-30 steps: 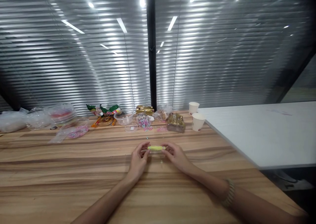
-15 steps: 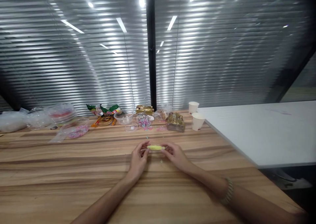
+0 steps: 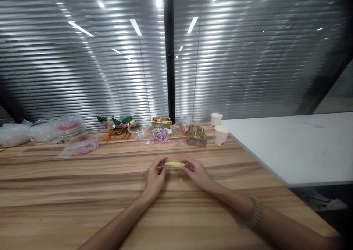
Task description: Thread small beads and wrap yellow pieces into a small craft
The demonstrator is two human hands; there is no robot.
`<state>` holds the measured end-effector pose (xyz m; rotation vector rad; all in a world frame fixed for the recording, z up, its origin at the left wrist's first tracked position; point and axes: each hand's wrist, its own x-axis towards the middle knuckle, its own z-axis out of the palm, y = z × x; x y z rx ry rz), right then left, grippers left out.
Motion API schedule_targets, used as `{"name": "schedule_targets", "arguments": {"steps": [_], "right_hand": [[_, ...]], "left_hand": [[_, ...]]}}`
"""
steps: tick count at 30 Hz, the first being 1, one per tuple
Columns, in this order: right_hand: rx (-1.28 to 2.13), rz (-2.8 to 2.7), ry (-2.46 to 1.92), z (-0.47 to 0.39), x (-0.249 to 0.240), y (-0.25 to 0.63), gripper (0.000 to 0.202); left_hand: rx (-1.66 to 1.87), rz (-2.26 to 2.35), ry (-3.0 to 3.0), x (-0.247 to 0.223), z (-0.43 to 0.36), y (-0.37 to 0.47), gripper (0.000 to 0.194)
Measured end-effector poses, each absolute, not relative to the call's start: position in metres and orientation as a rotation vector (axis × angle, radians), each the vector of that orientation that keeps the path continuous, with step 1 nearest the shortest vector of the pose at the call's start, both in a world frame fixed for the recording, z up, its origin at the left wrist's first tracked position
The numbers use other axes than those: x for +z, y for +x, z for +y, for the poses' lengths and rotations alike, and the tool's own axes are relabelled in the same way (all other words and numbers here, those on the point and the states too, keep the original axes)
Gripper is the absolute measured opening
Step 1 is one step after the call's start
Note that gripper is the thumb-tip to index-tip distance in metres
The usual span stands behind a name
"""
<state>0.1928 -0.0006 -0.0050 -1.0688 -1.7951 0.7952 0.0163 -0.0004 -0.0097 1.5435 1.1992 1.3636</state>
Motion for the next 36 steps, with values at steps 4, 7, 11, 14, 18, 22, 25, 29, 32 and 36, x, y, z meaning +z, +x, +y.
{"name": "schedule_targets", "arguments": {"steps": [4, 7, 11, 14, 18, 22, 25, 29, 32, 36], "right_hand": [[0.782, -1.808, -1.077, -0.0010, -0.0048, 0.1931, 0.023], [0.769, -1.810, -1.080, -0.0007, -0.0058, 0.1931, 0.022], [0.763, -1.809, -1.084, 0.0002, -0.0071, 0.1927, 0.023], [0.761, -1.808, -1.081, 0.0006, -0.0080, 0.1926, 0.023], [0.797, -1.798, -1.068, 0.0010, -0.0097, 0.1928, 0.024], [0.815, -1.786, -1.060, 0.0017, -0.0112, 0.1929, 0.024], [0.823, -1.787, -1.052, 0.0020, -0.0120, 0.1927, 0.024], [0.843, -1.782, -1.038, 0.0014, -0.0115, 0.1927, 0.025], [0.858, -1.783, -1.050, 0.0005, -0.0096, 0.1928, 0.026], [0.896, -1.772, -1.054, -0.0003, -0.0082, 0.1926, 0.027]], "left_hand": [[1.361, 1.209, 1.540, -0.0099, -0.0004, 0.0159, 0.029], [1.359, 1.212, 1.538, -0.0091, -0.0011, 0.0163, 0.029], [1.355, 1.226, 1.553, -0.0067, -0.0024, 0.0171, 0.028], [1.350, 1.233, 1.563, -0.0062, -0.0028, 0.0171, 0.029], [1.349, 1.220, 1.572, -0.0070, -0.0028, 0.0165, 0.030], [1.325, 1.232, 1.588, -0.0065, -0.0030, 0.0165, 0.029], [1.313, 1.243, 1.581, -0.0055, -0.0032, 0.0167, 0.029], [1.294, 1.253, 1.556, -0.0053, -0.0033, 0.0166, 0.029], [1.280, 1.248, 1.536, -0.0062, -0.0031, 0.0164, 0.030], [1.284, 1.248, 1.532, -0.0077, -0.0024, 0.0167, 0.029]]}}
